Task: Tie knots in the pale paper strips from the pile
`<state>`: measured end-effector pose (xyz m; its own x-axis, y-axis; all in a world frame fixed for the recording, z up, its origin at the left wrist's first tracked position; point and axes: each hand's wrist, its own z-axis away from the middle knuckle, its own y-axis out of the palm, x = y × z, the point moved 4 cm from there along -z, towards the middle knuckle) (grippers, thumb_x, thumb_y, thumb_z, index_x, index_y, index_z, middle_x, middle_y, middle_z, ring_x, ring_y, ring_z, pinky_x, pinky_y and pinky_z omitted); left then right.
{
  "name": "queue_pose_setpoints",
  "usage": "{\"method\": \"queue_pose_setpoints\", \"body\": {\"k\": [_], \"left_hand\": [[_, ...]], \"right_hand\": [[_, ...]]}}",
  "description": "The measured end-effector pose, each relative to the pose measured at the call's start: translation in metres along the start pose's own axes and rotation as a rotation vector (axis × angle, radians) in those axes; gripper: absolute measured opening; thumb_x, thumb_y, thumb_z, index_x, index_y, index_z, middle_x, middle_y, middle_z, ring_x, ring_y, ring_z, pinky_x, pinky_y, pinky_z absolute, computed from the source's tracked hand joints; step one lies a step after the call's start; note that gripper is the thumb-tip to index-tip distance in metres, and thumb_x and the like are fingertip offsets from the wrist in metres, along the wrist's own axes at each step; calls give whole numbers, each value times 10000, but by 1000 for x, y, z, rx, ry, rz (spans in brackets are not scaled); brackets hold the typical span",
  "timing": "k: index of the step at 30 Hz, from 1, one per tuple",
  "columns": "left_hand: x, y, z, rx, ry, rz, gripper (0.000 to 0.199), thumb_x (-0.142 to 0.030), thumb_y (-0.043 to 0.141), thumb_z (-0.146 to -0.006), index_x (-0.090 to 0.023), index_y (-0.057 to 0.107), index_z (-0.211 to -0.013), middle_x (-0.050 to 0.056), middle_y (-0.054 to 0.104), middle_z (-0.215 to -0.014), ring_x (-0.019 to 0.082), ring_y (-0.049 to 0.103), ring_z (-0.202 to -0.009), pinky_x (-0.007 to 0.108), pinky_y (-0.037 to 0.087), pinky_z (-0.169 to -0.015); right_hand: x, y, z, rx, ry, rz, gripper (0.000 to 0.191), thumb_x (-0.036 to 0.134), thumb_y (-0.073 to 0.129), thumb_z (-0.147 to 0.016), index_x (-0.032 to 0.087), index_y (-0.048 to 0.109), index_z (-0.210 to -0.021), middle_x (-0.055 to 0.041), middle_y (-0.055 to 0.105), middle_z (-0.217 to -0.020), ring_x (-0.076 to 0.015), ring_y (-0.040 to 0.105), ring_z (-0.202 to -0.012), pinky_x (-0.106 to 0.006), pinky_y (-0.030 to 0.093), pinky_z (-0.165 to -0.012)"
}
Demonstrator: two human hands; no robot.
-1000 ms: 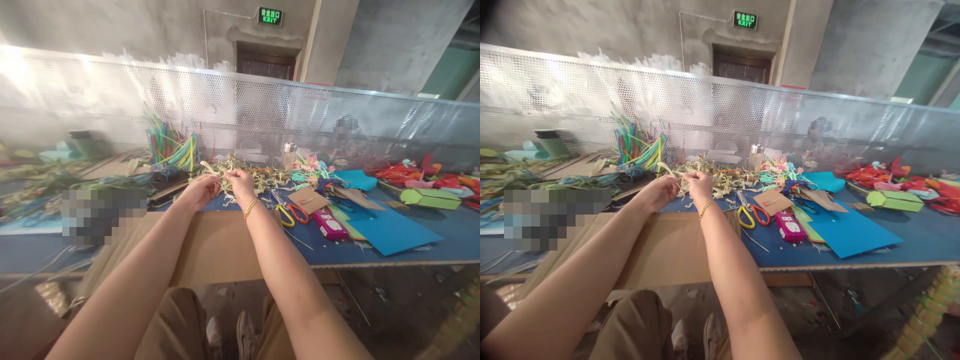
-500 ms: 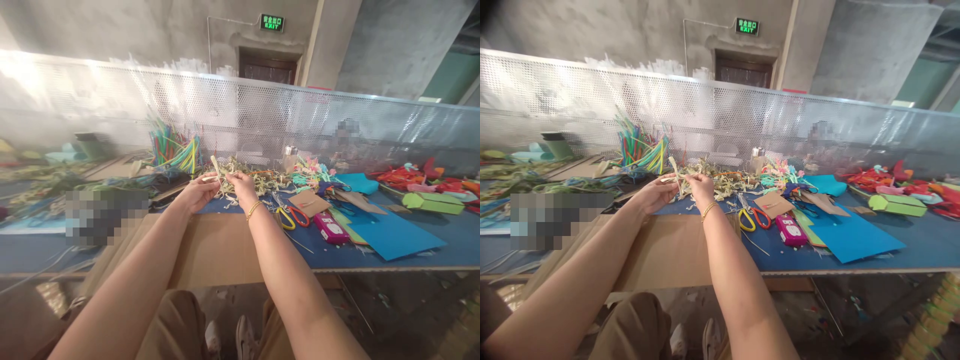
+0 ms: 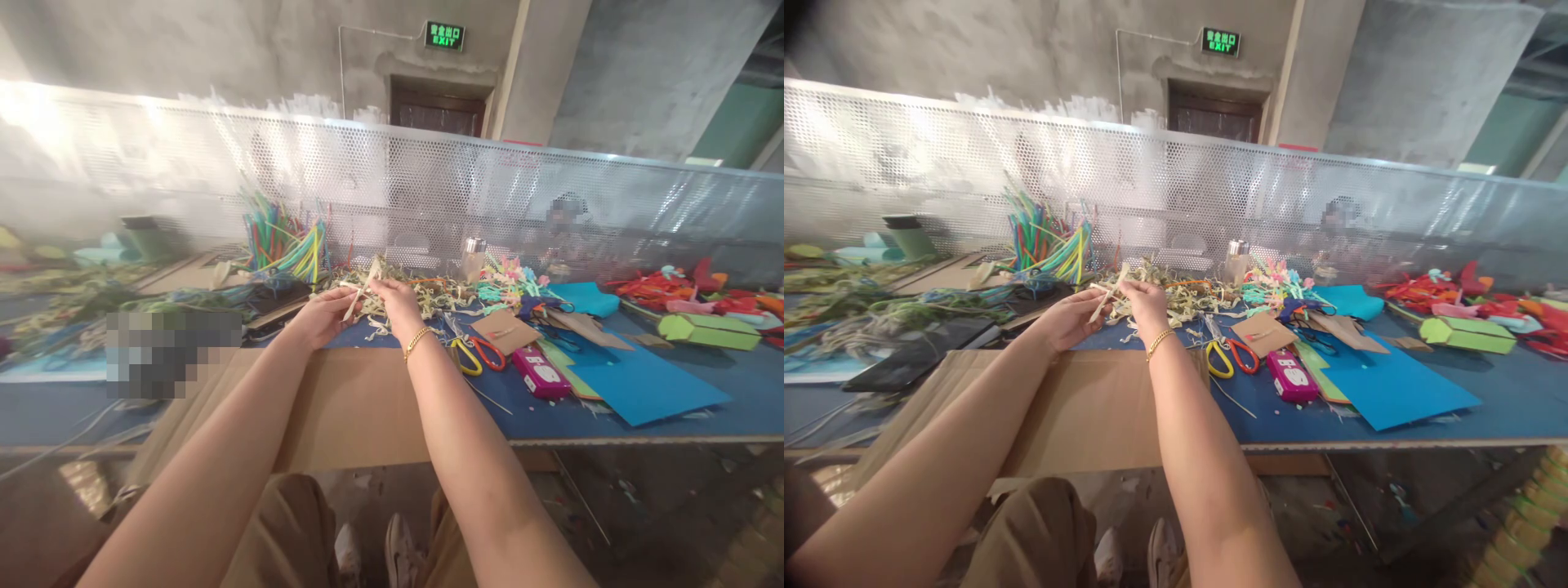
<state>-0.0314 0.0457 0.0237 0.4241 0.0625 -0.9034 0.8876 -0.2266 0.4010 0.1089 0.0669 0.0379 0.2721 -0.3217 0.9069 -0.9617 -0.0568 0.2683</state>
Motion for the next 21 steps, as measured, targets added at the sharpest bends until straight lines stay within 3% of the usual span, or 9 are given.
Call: {"method": "queue_pose_setpoints", "body": {"k": [7, 14, 21], "left_hand": [[4, -1, -6, -60, 52, -41, 75, -107, 685, -743, -94, 692, -817, 60, 666, -722, 108, 638, -621, 164, 509, -539], [0, 2, -3, -45, 90, -71, 135, -157, 760, -663, -92, 704, -767, 51, 653, -714, 86, 597, -613, 148, 478, -552], [-2, -7, -3, -274, 206, -320, 305, -358, 822, -578, -140, 726, -769, 34, 638, -695, 110, 566, -625, 198, 448, -550]], "right_hand": [[-2, 1, 2, -56, -34, 55, 131, 300, 713, -635, 185, 651, -642, 15, 649, -633, -99, 578, -602, -242, 469, -620], [-13, 5, -3, 51, -60, 63, 150, 279, 714, -626, 184, 654, -726, 13, 660, -685, -96, 588, -616, -227, 469, -619], [-15, 4, -5, -23, -77, 112, 126, 277, 666, -664, 188, 577, -672, 50, 570, -574, -82, 542, -562, -205, 447, -586]]}}
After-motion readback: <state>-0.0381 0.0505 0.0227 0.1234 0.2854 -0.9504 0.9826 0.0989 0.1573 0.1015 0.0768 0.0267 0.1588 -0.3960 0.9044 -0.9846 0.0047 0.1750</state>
